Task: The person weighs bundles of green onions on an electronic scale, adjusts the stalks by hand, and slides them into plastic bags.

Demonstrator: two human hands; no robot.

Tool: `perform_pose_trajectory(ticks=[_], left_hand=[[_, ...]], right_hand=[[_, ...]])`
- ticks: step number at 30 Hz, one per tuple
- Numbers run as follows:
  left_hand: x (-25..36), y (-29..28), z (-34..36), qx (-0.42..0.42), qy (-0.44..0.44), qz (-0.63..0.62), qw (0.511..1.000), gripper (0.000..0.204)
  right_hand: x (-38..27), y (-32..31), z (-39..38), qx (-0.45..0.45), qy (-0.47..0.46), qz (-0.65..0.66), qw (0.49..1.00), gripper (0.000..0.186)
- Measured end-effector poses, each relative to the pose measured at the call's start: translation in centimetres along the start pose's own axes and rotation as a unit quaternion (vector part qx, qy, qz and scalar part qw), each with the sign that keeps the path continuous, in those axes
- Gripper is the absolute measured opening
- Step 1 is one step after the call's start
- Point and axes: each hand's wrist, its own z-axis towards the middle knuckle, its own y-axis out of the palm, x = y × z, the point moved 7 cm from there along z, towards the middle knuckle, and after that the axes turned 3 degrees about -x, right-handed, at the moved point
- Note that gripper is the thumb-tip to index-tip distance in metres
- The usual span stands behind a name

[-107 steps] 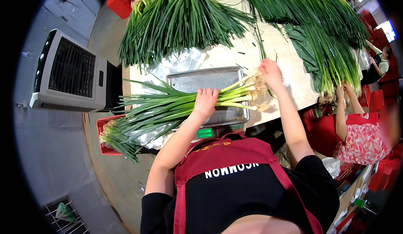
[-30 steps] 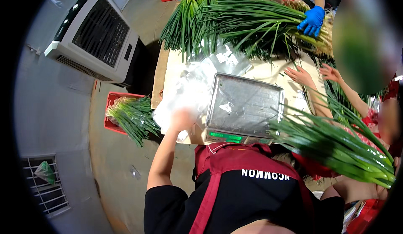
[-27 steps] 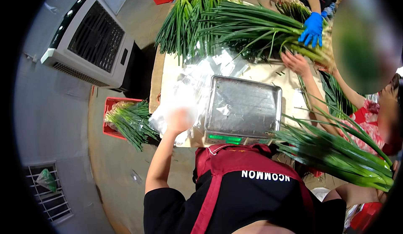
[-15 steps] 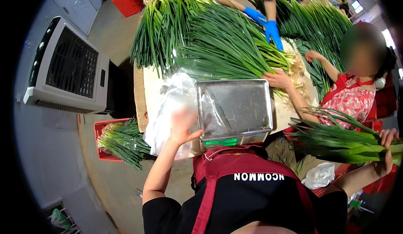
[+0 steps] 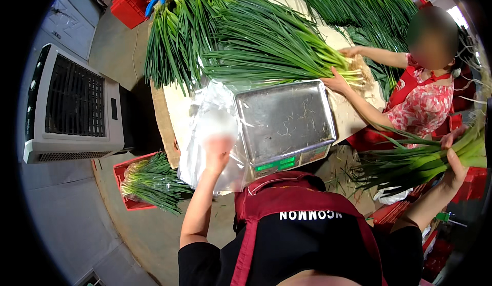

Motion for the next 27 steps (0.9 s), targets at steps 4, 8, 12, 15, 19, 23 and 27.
perform_pose_trajectory(ticks=[4, 8, 12, 15, 19, 23, 27], left_hand=[[-6.1, -2.7, -2.2, 0.149, -0.229, -0.308, 0.911, 0.015], [-8.0, -2.9, -5.8, 0.217, -0.229, -0.358, 0.879, 0.017], [-6.9, -1.7, -6.9, 0.157, -0.266, -0.366, 0.878, 0.019], [-5.5, -2.4, -7.5, 0.162, -0.297, -0.358, 0.87, 0.026], [-2.7, -2.7, -4.1, 0.167, -0.256, -0.435, 0.847, 0.034], [1.2, -3.0, -1.3, 0.135, -0.227, -0.353, 0.897, 0.033], [3.3, 0.4, 0.0, -0.015, -0.125, -0.04, 0.991, 0.026]], right_hand=[[2.2, -0.4, -1.1, -0.013, 0.056, 0.016, 0.998, 0.063], [3.1, -0.9, -2.1, -0.024, 0.088, -0.006, 0.996, 0.061], [4.6, -2.8, -3.6, 0.013, 0.127, -0.026, 0.991, 0.055], [5.6, -2.6, -4.4, 0.042, 0.118, 0.003, 0.992, 0.053], [5.2, -3.0, -6.1, -0.003, 0.141, 0.019, 0.99, 0.054], [7.2, -3.6, -7.6, -0.017, 0.14, 0.05, 0.989, 0.053], [8.9, -3.8, -9.2, -0.036, 0.158, 0.074, 0.984, 0.046]])
